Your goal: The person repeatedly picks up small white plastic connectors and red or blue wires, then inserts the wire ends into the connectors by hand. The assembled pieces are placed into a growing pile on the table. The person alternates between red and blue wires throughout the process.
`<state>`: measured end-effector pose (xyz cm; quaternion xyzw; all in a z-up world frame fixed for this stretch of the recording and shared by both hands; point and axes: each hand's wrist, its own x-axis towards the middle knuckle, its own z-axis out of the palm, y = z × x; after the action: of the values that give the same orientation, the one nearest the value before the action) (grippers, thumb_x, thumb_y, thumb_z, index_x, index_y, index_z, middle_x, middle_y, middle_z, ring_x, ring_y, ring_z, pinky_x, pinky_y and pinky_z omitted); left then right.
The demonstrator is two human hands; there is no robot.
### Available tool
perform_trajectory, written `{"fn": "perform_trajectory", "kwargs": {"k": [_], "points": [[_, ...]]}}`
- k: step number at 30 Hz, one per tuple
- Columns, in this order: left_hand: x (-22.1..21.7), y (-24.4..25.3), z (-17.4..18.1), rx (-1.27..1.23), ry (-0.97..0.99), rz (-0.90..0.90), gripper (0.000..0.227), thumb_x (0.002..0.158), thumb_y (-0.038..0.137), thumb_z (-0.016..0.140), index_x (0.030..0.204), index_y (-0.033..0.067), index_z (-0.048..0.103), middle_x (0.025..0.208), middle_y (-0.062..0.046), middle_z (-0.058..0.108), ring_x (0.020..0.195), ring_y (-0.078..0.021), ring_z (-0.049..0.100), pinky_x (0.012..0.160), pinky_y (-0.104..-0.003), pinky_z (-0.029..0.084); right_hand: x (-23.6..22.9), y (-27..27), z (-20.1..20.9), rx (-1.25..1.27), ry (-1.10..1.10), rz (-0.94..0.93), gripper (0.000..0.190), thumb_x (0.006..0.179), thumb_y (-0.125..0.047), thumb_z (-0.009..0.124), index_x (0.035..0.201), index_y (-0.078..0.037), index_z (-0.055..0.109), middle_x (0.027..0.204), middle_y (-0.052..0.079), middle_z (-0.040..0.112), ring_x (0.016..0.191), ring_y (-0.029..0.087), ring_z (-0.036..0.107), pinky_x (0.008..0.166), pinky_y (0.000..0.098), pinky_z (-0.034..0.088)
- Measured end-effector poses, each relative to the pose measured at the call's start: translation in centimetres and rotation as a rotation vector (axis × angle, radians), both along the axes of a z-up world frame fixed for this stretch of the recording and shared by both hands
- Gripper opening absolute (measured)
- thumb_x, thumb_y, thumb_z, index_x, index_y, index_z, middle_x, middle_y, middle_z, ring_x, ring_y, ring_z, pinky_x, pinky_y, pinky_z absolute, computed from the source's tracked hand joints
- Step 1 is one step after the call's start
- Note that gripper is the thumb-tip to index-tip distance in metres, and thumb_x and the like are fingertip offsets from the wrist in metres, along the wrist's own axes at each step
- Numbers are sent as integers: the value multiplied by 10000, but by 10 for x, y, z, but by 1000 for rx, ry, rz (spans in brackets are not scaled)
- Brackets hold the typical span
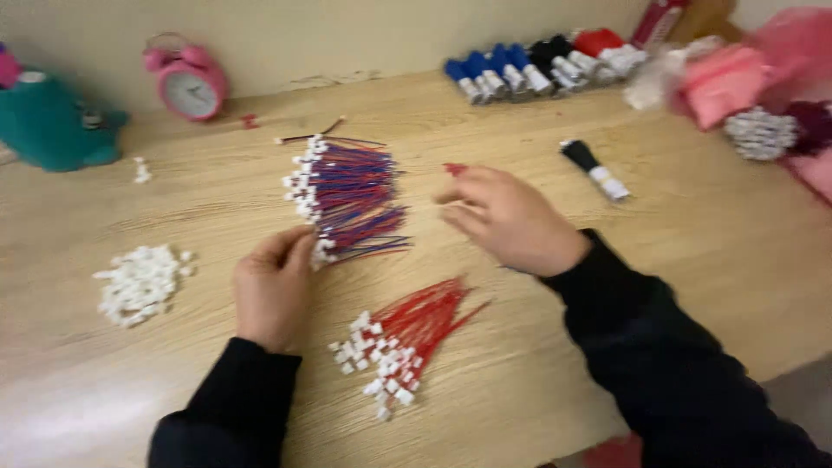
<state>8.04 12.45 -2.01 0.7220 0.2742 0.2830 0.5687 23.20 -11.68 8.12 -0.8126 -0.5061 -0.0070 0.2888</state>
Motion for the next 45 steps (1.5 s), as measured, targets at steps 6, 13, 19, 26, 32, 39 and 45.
{"fn": "perform_trajectory", "kwargs": {"k": [6,13,19,26,32,39,45], "points": [[-12,-20,19,446,-98,4,327,878,5,699,1197,74,676,1167,-162,592,712,-258,660,582,-317,527,26,-100,-41,-393,-4,-304,433,831,-408,690,1117,-83,681,1053,179,680,1070,389,626,923,496,488],[-21,-134,54,761,-69,-522,188,862,158,611,1023,104,692,1022,-72,702,926,-260,656,834,-377,495,57,-105,-75,-454,-65,-267,387,738,-493,765,949,-183,666,914,30,676,888,228,622,748,376,462],[-12,-197,34,1020,-118,-730,398,735,220,736,1099,96,636,1074,-116,635,925,-312,607,732,-467,456,56,-95,-58,-653,188,-344,219,785,-445,738,843,-248,663,826,-64,722,779,137,642,684,324,438],[31,-221,12,1280,251,-698,1040,702,750,640,1420,43,382,1517,-141,349,1373,-308,324,1067,-533,246,78,-111,-70,-428,266,-244,206,836,-362,723,774,-184,639,690,-53,631,663,91,519,628,292,393],[53,-231,43,1234,496,-780,1079,755,819,451,1485,48,260,1568,-147,223,1451,-301,170,1141,-561,88,84,-118,-75,-199,378,-237,103,886,-238,665,887,-135,657,722,-11,684,704,96,576,672,274,462],[58,-232,46,1173,561,-809,1076,748,832,355,1472,37,303,1545,-150,279,1461,-295,184,1164,-574,77,102,-121,-102,112,641,-147,124,958,-128,560,987,-38,639,716,37,666,655,109,594,598,229,489],[56,-233,43,1184,593,-835,1131,723,865,287,1491,36,250,1565,-147,226,1474,-291,128,1170,-589,25,93,-131,-58,760,655,-133,136,1032,-110,476,1099,-16,547,796,122,681,665,160,665,632,266,579]]}}
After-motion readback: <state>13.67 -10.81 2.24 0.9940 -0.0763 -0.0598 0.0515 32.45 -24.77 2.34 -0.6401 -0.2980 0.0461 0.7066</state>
